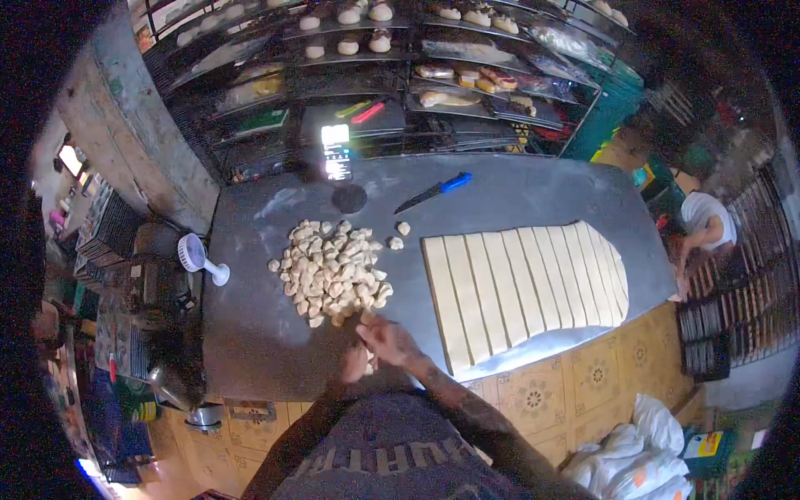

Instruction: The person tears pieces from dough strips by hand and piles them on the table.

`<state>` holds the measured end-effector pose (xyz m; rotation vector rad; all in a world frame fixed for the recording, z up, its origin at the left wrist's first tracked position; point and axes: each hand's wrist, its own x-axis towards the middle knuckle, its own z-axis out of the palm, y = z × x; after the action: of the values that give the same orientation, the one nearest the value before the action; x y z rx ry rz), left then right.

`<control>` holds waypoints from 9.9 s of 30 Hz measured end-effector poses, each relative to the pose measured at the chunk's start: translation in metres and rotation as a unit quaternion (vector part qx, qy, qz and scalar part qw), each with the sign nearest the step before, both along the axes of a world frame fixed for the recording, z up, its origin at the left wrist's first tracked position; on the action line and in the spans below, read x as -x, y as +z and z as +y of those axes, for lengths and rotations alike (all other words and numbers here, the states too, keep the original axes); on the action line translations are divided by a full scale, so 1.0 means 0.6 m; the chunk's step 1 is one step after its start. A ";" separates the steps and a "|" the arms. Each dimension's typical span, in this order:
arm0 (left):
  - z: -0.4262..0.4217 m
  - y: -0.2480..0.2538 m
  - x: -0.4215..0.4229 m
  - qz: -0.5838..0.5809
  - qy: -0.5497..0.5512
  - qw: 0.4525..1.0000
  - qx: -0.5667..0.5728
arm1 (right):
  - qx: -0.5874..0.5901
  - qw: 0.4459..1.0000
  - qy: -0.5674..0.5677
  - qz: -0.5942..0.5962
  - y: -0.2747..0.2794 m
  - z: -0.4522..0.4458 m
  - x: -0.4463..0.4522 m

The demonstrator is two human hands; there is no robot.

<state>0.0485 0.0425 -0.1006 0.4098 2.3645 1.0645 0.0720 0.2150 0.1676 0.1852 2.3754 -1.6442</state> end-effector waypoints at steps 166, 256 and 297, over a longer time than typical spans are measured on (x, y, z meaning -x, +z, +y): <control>0.021 0.260 -0.001 -0.273 0.251 0.883 -0.287 | -0.034 0.996 0.053 0.061 -0.013 -0.006 0.001; -0.151 0.098 -0.117 0.044 0.312 0.933 -0.174 | -0.176 0.968 0.170 0.054 -0.172 0.293 -0.151; 0.239 0.226 -0.057 -0.272 0.404 0.744 -0.458 | -0.268 0.934 0.117 0.204 -0.014 0.141 -0.031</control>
<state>0.0827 0.1857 0.0349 -0.6416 1.2861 2.3337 0.0906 0.2995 0.1594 -0.3706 2.9702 -0.9653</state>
